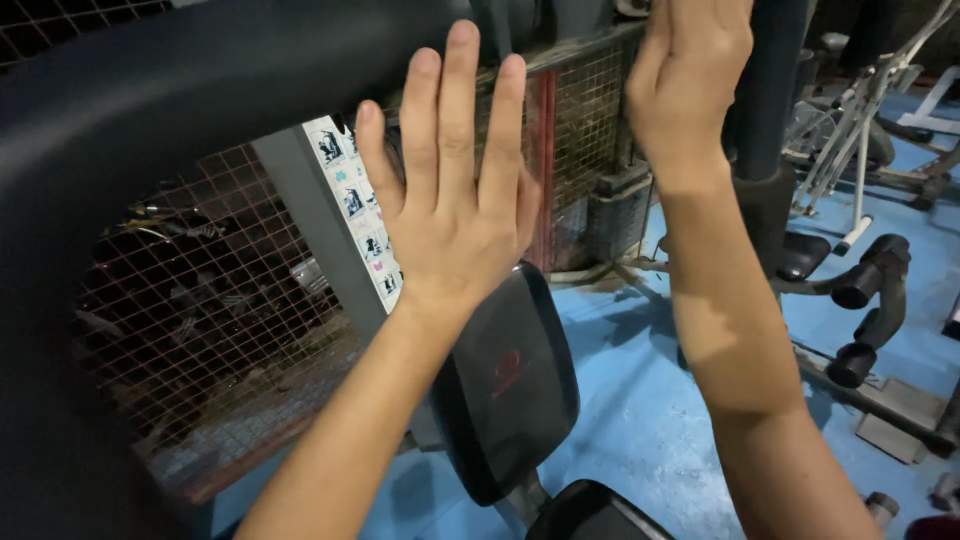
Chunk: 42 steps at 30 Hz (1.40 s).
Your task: Cleaning gym equipment by wiping it down with a cloth.
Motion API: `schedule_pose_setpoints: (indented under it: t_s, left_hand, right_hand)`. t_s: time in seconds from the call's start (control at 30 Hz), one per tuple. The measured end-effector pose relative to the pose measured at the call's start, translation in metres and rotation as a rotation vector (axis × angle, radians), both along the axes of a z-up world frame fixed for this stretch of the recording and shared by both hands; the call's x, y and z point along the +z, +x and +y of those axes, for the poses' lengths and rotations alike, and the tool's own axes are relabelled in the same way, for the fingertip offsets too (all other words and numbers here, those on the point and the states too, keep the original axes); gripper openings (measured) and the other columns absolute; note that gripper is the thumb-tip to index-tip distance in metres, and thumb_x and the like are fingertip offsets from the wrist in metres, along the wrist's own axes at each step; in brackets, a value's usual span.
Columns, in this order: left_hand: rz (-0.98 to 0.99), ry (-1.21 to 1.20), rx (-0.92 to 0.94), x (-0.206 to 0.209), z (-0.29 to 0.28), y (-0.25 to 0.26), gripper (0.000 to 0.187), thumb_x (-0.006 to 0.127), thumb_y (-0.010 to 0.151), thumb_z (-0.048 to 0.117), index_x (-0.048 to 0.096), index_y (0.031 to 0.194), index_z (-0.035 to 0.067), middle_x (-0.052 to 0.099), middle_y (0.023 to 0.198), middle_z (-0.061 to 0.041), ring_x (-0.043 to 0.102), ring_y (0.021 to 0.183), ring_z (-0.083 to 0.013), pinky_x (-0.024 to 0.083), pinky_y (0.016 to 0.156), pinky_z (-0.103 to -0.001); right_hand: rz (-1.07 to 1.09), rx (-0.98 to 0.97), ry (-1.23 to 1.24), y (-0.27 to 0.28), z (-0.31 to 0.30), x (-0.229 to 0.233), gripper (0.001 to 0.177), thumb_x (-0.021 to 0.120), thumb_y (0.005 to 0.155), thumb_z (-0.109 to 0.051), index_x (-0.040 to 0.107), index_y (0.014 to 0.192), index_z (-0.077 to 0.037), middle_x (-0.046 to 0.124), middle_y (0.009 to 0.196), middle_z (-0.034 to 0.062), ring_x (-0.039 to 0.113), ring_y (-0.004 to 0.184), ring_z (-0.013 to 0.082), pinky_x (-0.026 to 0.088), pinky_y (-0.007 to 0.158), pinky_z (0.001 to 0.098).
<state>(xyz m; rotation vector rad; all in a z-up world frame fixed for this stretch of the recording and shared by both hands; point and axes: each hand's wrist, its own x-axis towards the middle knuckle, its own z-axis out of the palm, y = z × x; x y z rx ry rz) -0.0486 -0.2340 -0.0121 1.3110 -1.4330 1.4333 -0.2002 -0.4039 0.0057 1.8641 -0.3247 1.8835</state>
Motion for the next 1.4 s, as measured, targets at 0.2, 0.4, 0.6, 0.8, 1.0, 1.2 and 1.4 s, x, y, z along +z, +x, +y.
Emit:
schedule_pose_setpoints:
  t_s: [0.2,0.4,0.6,0.8,1.0,1.2,1.4]
  left_hand:
    - [0.033,0.023,0.025,0.001,0.003,-0.004,0.049,0.072,0.101,0.015,0.06,0.148,0.008,0.051,0.152,-0.017,0.049,0.143,-0.0318,0.025,0.12,-0.054]
    - [0.031,0.009,0.011,-0.002,-0.003,0.0,0.05,0.073,0.099,0.017,0.062,0.147,0.009,0.052,0.152,-0.016,0.049,0.142,-0.03,0.024,0.121,-0.054]
    - [0.027,-0.002,-0.018,-0.003,0.001,0.004,0.041,0.071,0.104,0.019,0.065,0.143,0.008,0.054,0.15,-0.014,0.047,0.143,-0.0279,0.025,0.122,-0.053]
    - [0.003,0.108,0.008,-0.006,0.008,0.013,0.053,0.075,0.102,0.011,0.06,0.152,0.005,0.045,0.158,-0.013,0.034,0.15,-0.0298,0.013,0.126,-0.054]
    - [0.008,0.124,-0.002,-0.007,0.011,0.014,0.054,0.077,0.102,0.007,0.058,0.153,0.004,0.044,0.159,-0.013,0.03,0.151,-0.0309,0.009,0.127,-0.057]
    - [0.038,0.082,-0.118,0.005,0.02,0.009,0.053,0.076,0.093,-0.004,0.062,0.144,0.001,0.058,0.146,-0.013,0.053,0.138,-0.0293,0.021,0.124,-0.052]
    - [-0.016,0.059,-0.231,0.011,0.023,0.019,0.046,0.07,0.089,-0.012,0.068,0.134,-0.004,0.063,0.137,-0.014,0.066,0.126,-0.0321,0.031,0.118,-0.051]
  right_hand:
    - [-0.157,0.037,0.037,0.01,0.003,-0.002,0.029,0.053,0.096,0.012,0.062,0.122,0.004,0.065,0.115,0.0238,0.059,0.096,0.0461,0.048,0.087,0.0511]
    - [-0.174,0.256,0.089,0.045,0.071,0.002,0.024,0.051,0.105,0.009,0.061,0.125,0.002,0.062,0.126,0.017,0.061,0.114,0.0367,0.049,0.103,0.0453]
    - [-0.031,0.377,-0.017,0.056,0.083,-0.001,0.018,0.062,0.102,0.007,0.068,0.118,0.006,0.06,0.131,0.0165,0.059,0.12,0.0393,0.049,0.109,0.0495]
    - [-0.005,0.289,-0.105,0.037,0.009,-0.024,0.037,0.058,0.1,0.008,0.07,0.132,-0.004,0.06,0.141,0.0098,0.049,0.137,0.0326,0.039,0.12,0.0491]
    - [-0.115,0.344,-0.017,0.028,0.0,-0.04,0.037,0.049,0.111,0.007,0.056,0.146,-0.005,0.046,0.157,0.0035,0.045,0.15,0.0244,0.04,0.129,0.0428]
    - [-0.548,0.437,0.34,0.059,0.0,-0.076,0.036,0.041,0.12,-0.025,0.031,0.154,-0.024,0.039,0.154,-0.0013,0.041,0.146,0.0189,0.031,0.131,0.0382]
    - [-0.69,0.798,0.635,0.105,0.026,-0.067,0.036,0.052,0.112,-0.03,0.034,0.138,-0.014,0.042,0.14,0.0096,0.045,0.127,0.0246,0.035,0.111,0.0371]
